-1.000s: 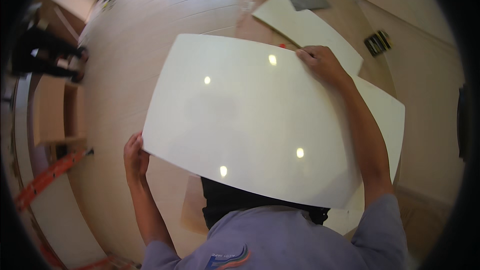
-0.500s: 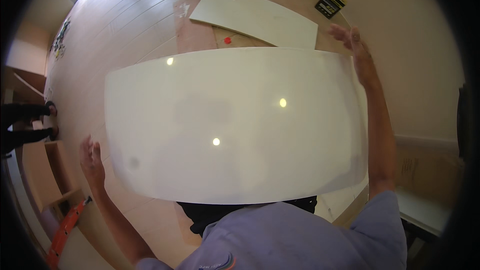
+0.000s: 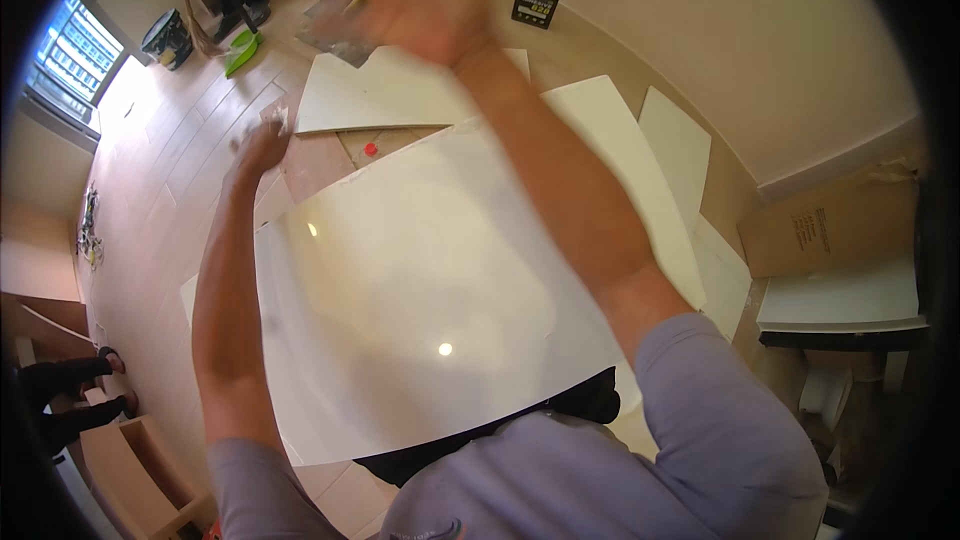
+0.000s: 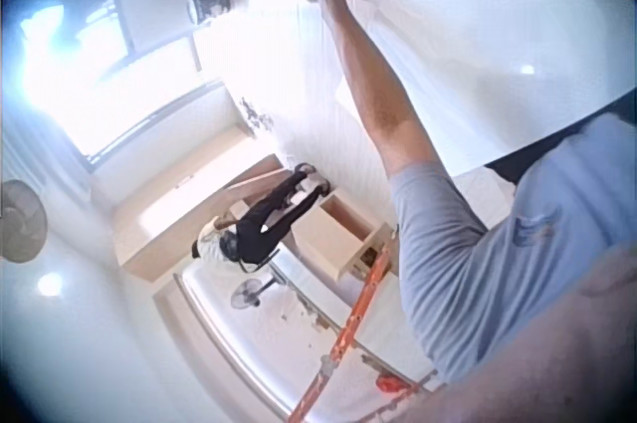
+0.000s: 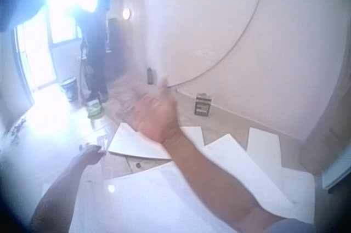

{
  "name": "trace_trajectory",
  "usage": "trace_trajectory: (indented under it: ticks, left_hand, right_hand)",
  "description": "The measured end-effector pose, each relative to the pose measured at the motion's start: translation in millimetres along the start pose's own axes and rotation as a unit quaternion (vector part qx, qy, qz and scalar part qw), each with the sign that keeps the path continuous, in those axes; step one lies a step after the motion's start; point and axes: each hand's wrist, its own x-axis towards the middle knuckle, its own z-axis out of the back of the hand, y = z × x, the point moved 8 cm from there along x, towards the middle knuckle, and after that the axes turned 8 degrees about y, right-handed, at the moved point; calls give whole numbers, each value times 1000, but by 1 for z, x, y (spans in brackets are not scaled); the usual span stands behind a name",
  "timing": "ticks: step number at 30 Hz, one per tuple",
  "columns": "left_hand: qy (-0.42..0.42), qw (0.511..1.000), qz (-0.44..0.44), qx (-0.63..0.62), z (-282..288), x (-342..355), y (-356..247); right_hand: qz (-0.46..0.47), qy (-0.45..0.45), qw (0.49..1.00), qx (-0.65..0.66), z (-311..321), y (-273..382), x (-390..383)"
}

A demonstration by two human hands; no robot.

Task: The person sits on the floor and uses a sanding block to smooth the edges of a white laminated board. They wipe the surface with a cloth, then peel off a protective film from the board's edge. The person continues sanding the exposed edge and inspects the board.

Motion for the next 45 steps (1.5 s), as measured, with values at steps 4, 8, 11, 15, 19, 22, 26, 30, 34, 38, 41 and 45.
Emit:
trace_trajectory:
  ticks: [4,8,11,15,19,22,26,30,34,38,41,45]
  left_hand:
    - [-110,977,-160,-93,-30,-27,-48]
    - [-65,933,-262,-238,-8,-58,-201]
    - [-115,933,-323,-109,4,-126,-339]
    - [-176,931,-310,-75,-34,-152,-330]
    - [-130,962,-228,-77,-56,-169,-239]
    - [-102,982,-136,-79,-65,-195,-154]
    - [-59,997,10,-43,-90,-227,-22]
    - [-61,994,90,14,-128,-277,155]
    - [-182,928,268,-183,-193,-396,343]
    - [-117,890,307,-317,-314,-454,333]
    - [-17,898,215,-383,-449,-457,261]
    - [115,908,179,-361,-526,-426,164]
  right_hand:
    - [11,-263,823,-504,75,141,-69]
    - [-202,-332,602,-698,144,126,-149]
    - [-226,-281,448,-818,154,90,-182]
    - [-225,-208,432,-848,148,67,-183]
    - [-358,-205,394,-821,131,54,-183]
    - [-346,-205,383,-832,134,60,-187]
    - [-346,-193,361,-844,145,61,-188]
    - [-348,-187,373,-840,146,56,-181]
    - [-349,-138,356,-856,186,64,-180]
    - [-391,-133,390,-823,204,89,-215]
    - [-351,-109,393,-843,205,108,-241]
    - [-375,-128,352,-848,179,145,-253]
